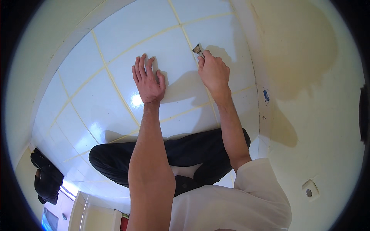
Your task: The person scrapes the grout lines between tiles on the floor using a handheld scraper.
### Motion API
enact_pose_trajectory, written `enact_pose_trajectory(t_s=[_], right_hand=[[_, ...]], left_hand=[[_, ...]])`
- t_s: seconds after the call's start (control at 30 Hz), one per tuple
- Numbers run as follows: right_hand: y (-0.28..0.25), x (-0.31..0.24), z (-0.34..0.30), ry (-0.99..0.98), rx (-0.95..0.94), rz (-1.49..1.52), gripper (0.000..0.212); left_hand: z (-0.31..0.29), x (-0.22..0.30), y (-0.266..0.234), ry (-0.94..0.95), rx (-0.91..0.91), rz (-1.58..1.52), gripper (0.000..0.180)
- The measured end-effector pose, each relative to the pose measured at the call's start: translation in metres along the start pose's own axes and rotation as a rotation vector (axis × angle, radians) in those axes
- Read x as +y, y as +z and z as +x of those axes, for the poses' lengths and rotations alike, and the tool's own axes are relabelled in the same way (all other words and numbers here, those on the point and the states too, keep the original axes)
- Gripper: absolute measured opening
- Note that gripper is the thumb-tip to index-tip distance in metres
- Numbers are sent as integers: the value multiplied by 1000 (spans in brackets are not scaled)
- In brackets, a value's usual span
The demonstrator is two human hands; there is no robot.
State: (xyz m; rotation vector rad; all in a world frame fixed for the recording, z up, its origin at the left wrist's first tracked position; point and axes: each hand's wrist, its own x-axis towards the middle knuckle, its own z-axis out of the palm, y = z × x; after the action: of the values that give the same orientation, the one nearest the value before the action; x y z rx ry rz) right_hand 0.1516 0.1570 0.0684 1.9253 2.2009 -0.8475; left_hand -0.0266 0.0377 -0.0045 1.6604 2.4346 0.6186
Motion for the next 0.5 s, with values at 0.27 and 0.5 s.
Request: enact_pose_trajectory(t_s=[0.27, 0.5], right_hand=[[3, -1, 1, 12, 23, -4, 24], [2, 3, 2, -7, 57, 1, 23]], left_hand=[[1, 2, -1, 3, -9, -1, 50], [2, 2, 0, 5, 12, -14, 49]])
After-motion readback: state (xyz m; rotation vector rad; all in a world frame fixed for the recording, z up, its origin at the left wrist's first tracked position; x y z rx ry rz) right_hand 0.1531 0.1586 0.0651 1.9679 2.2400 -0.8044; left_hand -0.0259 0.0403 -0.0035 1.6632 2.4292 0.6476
